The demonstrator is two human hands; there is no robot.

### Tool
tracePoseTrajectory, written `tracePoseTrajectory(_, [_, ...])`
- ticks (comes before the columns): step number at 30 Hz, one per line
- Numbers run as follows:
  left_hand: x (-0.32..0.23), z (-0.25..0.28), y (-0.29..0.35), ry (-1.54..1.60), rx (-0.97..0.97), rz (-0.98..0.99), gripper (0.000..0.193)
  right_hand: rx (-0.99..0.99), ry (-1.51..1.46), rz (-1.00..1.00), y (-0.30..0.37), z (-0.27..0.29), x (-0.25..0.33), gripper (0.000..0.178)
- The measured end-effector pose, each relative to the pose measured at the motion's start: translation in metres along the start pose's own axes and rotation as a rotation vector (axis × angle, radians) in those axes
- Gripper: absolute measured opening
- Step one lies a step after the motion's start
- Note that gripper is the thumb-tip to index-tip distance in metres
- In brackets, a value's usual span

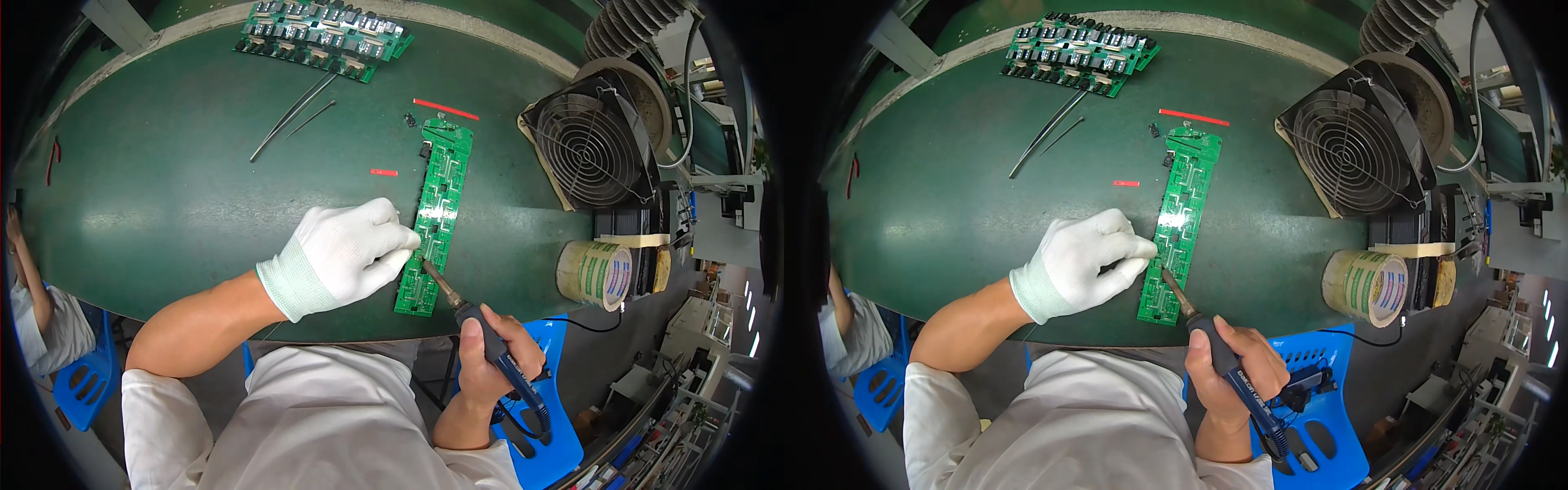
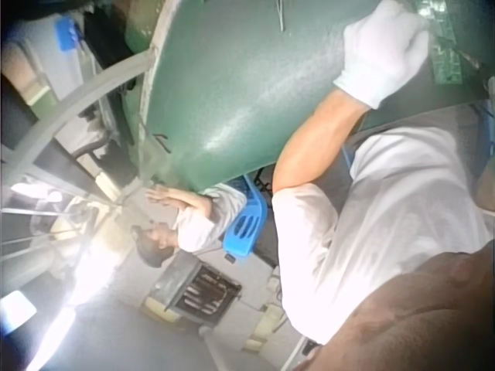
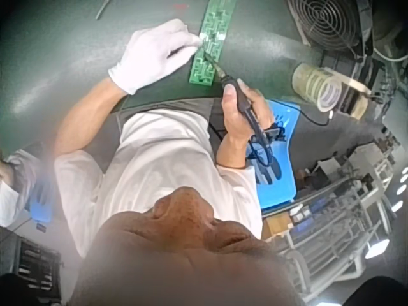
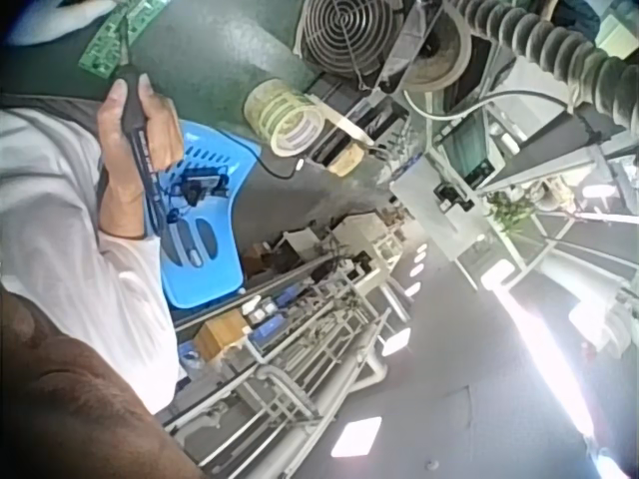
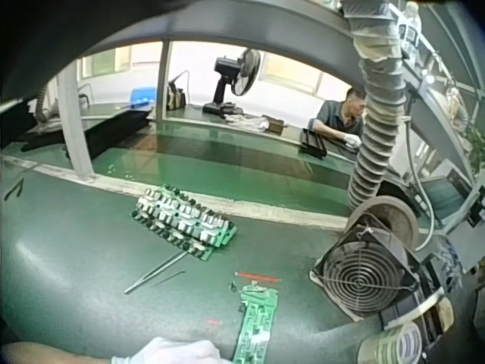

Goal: Soldering components onto a printed circuit board at an industrial workstation.

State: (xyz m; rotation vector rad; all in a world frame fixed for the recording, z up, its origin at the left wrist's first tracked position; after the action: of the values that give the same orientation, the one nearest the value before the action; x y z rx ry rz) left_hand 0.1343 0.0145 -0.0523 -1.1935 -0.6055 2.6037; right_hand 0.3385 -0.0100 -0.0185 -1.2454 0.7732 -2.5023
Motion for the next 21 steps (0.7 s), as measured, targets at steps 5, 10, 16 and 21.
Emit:
tracePoseTrajectory(5, [0.006,0.006,-0.001,0.036,-0.060,0.070,0.008,-0.224,-0.069,-0.081,0.005,0.043,-0.029,0.027])
tracePoseTrajectory(10, [0.010,0.013,-0.001,0.117,-0.120,0.107,0.010,-0.691,-0.283,-0.137,0.014,0.124,-0.067,0.026])
tracePoseTrajectory(16, [0.005,0.009,0.001,0.028,-0.062,0.104,0.011,-0.787,0.087,-0.338,0.025,0.145,-0.101,0.033])
tracePoseTrajectory(21, [0.004,0.011,-0.002,0.029,-0.116,0.142,0.014,-0.539,-0.200,-0.230,0.030,0.089,-0.083,0.037])
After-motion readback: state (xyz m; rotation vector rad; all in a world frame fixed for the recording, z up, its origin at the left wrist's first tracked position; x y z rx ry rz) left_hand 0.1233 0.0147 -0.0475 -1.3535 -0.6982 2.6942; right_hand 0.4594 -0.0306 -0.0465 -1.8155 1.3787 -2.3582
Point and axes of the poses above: each hand's wrist, its own y-axis away from the middle knuckle, its own z-axis out of the back of the hand, x = y × z, the point moved 10 cm from there along -y, towards the middle knuckle, and after that the axes turned 9 degrees about -x, right-handed, at the moved point
